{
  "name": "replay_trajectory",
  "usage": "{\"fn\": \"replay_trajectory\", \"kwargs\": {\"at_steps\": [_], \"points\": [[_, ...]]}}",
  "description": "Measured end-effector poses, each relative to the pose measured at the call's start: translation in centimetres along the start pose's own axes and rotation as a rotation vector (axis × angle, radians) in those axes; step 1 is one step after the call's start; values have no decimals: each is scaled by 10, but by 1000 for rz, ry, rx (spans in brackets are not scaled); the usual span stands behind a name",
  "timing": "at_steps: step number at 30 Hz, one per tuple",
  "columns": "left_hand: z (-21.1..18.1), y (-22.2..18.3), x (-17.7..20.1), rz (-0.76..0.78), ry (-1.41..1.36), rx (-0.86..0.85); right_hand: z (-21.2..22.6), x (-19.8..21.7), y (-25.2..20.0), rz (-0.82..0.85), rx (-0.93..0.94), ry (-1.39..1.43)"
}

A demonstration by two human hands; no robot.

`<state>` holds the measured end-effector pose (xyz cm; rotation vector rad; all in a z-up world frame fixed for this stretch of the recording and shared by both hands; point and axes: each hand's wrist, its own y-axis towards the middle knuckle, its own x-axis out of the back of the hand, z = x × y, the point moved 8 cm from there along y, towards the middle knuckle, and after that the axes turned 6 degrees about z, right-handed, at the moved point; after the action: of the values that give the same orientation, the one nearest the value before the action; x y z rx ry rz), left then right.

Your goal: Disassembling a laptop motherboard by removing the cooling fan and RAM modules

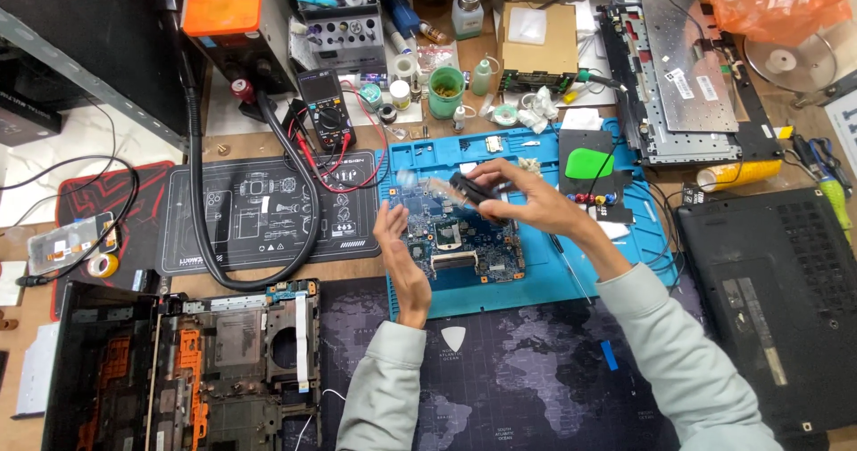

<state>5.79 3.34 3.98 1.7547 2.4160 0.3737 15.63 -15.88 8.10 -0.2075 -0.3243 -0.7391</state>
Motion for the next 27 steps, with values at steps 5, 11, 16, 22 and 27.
{"fn": "replay_trajectory", "kwargs": {"at_steps": [5, 11, 16, 22, 27], "points": [[-4, 0, -10, 97, 39, -2, -14, -45, -4, 30, 66, 850], [-6, 1, -12, 177, 56, 6, -6, -72, -12, 5, -4, 1186], [-14, 4, -14, 216, -87, 95, -19, -74, -21, -20, -151, 1126], [-4, 4, -11, 237, -204, 193, -31, -83, -29, -34, -356, 1045], [-2, -3, -22, 296, -278, 324, -16, -69, -40, -133, -411, 981]]}}
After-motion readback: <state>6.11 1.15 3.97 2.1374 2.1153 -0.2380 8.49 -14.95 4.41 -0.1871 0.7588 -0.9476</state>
